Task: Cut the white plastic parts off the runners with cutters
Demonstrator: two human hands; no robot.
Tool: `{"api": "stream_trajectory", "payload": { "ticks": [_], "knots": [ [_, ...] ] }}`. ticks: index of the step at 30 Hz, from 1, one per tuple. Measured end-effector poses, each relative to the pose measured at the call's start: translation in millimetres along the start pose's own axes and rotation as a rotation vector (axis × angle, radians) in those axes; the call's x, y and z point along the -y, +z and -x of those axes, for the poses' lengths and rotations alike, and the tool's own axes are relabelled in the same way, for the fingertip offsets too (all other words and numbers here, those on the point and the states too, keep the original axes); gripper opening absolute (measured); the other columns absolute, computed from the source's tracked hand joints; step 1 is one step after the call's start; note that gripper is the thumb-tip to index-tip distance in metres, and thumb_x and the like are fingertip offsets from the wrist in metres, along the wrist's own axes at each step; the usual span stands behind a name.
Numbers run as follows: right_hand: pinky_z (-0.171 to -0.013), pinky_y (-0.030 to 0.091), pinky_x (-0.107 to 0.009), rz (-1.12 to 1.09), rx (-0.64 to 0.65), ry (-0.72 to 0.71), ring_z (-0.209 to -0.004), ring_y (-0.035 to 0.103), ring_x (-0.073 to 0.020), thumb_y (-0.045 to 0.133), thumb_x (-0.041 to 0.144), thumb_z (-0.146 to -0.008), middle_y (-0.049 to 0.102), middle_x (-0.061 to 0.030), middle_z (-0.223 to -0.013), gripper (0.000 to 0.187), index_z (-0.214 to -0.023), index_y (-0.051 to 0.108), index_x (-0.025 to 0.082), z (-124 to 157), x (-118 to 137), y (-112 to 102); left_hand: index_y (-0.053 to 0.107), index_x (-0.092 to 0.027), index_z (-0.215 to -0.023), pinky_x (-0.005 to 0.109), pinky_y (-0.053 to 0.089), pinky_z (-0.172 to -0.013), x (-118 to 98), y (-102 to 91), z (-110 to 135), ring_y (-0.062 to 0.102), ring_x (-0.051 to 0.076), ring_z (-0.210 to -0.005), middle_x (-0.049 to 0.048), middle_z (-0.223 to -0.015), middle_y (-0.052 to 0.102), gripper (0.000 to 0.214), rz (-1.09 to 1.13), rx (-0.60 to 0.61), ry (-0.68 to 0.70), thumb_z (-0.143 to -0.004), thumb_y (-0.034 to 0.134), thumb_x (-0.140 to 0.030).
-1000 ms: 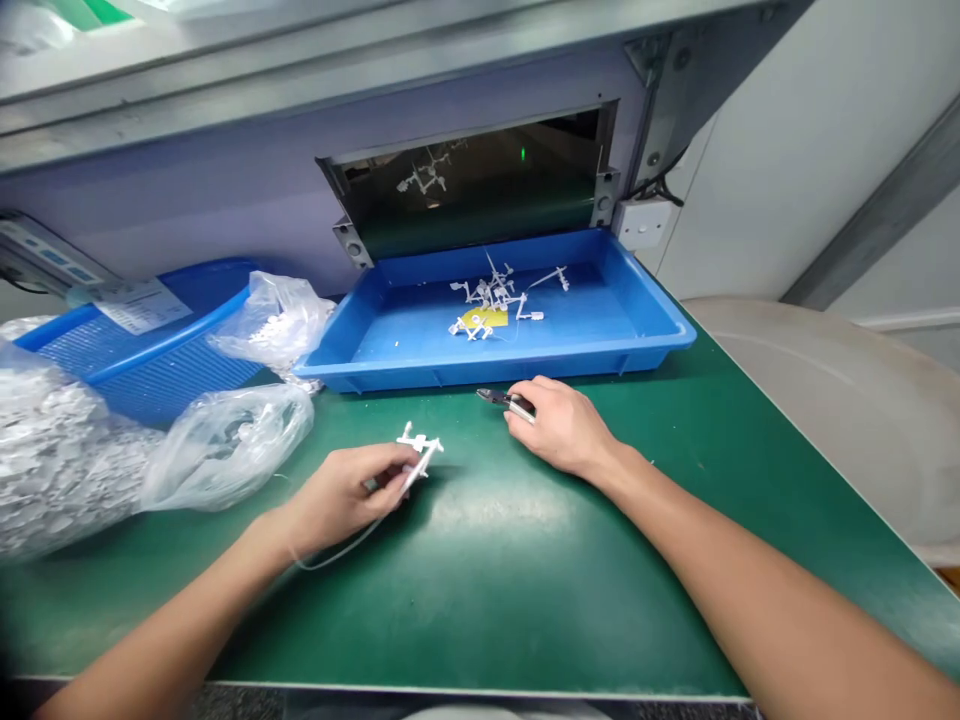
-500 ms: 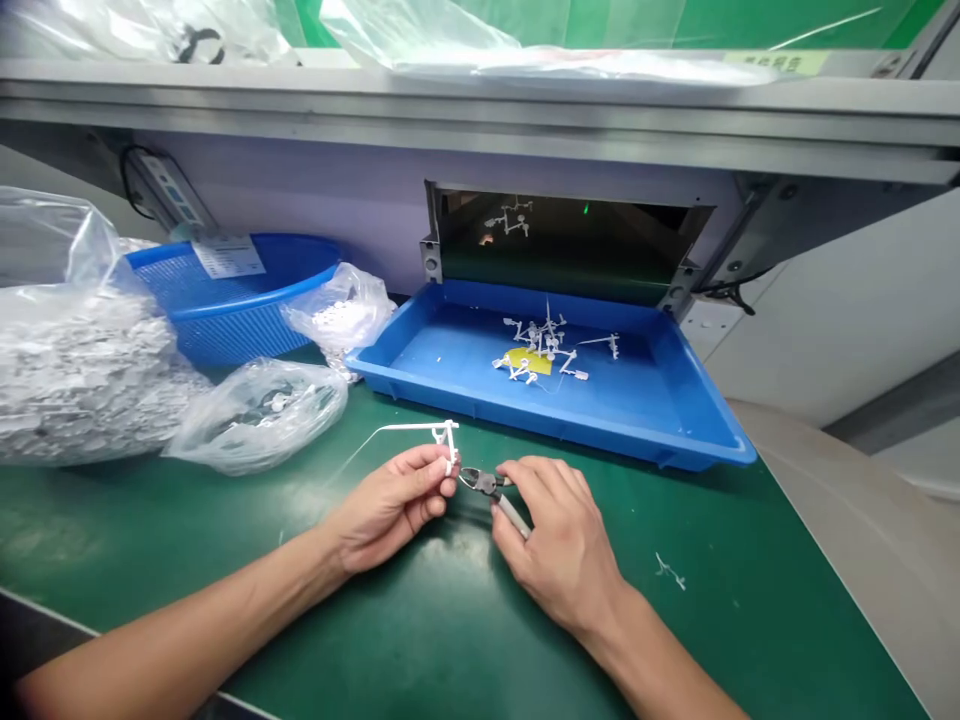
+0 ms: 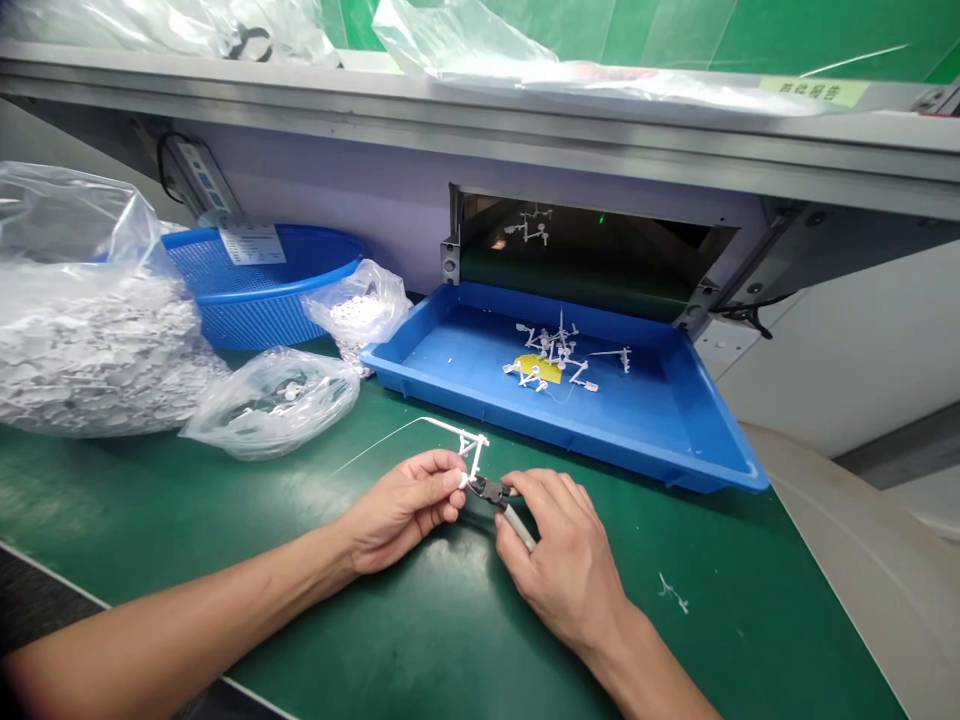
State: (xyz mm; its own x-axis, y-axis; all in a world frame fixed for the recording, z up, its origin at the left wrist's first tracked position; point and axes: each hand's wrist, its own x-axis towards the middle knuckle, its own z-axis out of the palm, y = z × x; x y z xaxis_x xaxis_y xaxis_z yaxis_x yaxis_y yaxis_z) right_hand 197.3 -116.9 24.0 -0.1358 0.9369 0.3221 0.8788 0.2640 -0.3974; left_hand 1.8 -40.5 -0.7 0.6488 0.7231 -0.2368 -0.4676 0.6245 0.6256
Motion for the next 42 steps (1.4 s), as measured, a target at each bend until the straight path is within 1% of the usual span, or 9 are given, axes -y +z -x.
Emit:
{"api": "stream_trajectory", "payload": {
  "ticks": [5, 17, 23, 29, 33, 35, 38, 40, 42],
  "knots": [
    [-0.083, 0.045, -0.039, -0.018, 0.016, 0.015, -0.094, 0.058, -0.0237, 0.053, 0.025, -0.089, 0.063, -0.0052, -0.105, 0.023, -0.111, 0.057, 0.025, -1.0, 3.2, -0.4, 0.063, -0.009, -0.088, 0.014, 0.055, -0.061, 1.9, -2.2, -0.7, 0.06, 0.007, -0.06, 0.0045, -0.073, 0.062, 0.018, 0.009, 0.011, -0.021, -0.079, 0.077, -0.015],
    [-0.076, 0.045, -0.036, -0.022, 0.013, 0.007, -0.083, 0.057, -0.0205, 0.051, 0.022, -0.09, 0.062, -0.0033, -0.093, 0.017, -0.105, 0.06, 0.025, 1.5, 4.0, 0.3, 0.064, -0.009, -0.086, 0.012, 0.055, -0.059, 1.5, -2.6, -0.1, 0.06, 0.007, -0.062, 0.0026, -0.073, 0.06, 0.018, 0.079, 0.02, -0.08, -0.078, 0.079, -0.014],
    [-0.076, 0.046, -0.035, 0.03, -0.017, -0.017, -0.085, 0.059, -0.022, 0.05, 0.024, -0.09, 0.063, -0.0058, -0.094, 0.021, -0.107, 0.061, 0.024, 1.2, 3.0, 2.5, 0.065, -0.009, -0.086, 0.012, 0.054, -0.058, 1.7, -2.7, -0.5, 0.059, 0.006, -0.061, 0.0026, -0.073, 0.059, 0.017, 0.068, 0.013, -0.071, -0.078, 0.079, -0.014],
    [-0.071, 0.045, -0.031, 0.013, 0.055, 0.034, -0.077, 0.057, -0.0191, 0.05, 0.025, -0.091, 0.062, -0.0026, -0.084, 0.018, -0.102, 0.064, 0.026, 4.7, 2.9, 0.4, 0.065, -0.007, -0.088, 0.012, 0.055, -0.058, 3.2, -4.4, -0.7, 0.059, 0.006, -0.06, 0.0027, -0.071, 0.059, 0.021, 0.056, 0.01, -0.084, -0.076, 0.08, -0.014],
    [-0.065, 0.045, -0.029, -0.072, 0.12, 0.101, -0.072, 0.058, -0.0174, 0.052, 0.027, -0.089, 0.062, -0.0012, -0.08, 0.015, -0.095, 0.065, 0.026, 1.3, 0.0, -4.8, 0.064, -0.008, -0.087, 0.012, 0.055, -0.059, 2.6, -5.6, -1.6, 0.059, 0.006, -0.061, 0.0035, -0.074, 0.06, 0.019, 0.031, 0.013, -0.085, -0.077, 0.079, -0.014],
    [-0.063, 0.045, -0.028, -0.106, 0.098, 0.148, -0.07, 0.058, -0.0169, 0.053, 0.029, -0.088, 0.063, -0.0009, -0.082, 0.014, -0.094, 0.065, 0.026, -2.0, -5.2, -7.4, 0.064, -0.008, -0.086, 0.013, 0.054, -0.06, 3.9, -6.4, -3.4, 0.06, 0.007, -0.062, 0.0042, -0.077, 0.061, 0.018, 0.025, 0.021, -0.086, -0.077, 0.079, -0.014],
    [-0.067, 0.048, -0.029, -0.107, 0.011, 0.224, -0.075, 0.061, -0.0183, 0.054, 0.033, -0.088, 0.065, -0.0015, -0.088, 0.016, -0.098, 0.064, 0.025, -5.8, -15.9, -9.9, 0.065, -0.009, -0.09, 0.013, 0.054, -0.06, 7.6, -6.0, -4.5, 0.06, 0.007, -0.064, 0.0041, -0.079, 0.061, 0.021, 0.02, 0.038, -0.092, -0.077, 0.079, -0.015],
    [-0.076, 0.05, -0.031, -0.105, -0.023, 0.224, -0.086, 0.063, -0.0198, 0.054, 0.033, -0.088, 0.065, -0.0029, -0.098, 0.019, -0.103, 0.062, 0.025, -7.1, -21.5, -9.8, 0.065, -0.01, -0.095, 0.014, 0.053, -0.059, 4.9, -2.3, 0.1, 0.058, 0.006, -0.063, 0.0035, -0.079, 0.06, 0.024, -0.004, 0.071, -0.093, -0.077, 0.079, -0.017],
    [-0.088, 0.049, -0.033, -0.109, -0.005, 0.166, -0.102, 0.061, -0.0213, 0.054, 0.032, -0.088, 0.062, -0.0049, -0.115, 0.022, -0.107, 0.062, 0.024, -8.8, -23.3, -7.8, 0.066, -0.011, -0.093, 0.016, 0.052, -0.056, -10.5, 4.5, 11.0, 0.058, 0.008, -0.061, 0.0028, -0.075, 0.059, 0.022, -0.11, 0.125, -0.035, -0.079, 0.078, -0.021]
  ]
}}
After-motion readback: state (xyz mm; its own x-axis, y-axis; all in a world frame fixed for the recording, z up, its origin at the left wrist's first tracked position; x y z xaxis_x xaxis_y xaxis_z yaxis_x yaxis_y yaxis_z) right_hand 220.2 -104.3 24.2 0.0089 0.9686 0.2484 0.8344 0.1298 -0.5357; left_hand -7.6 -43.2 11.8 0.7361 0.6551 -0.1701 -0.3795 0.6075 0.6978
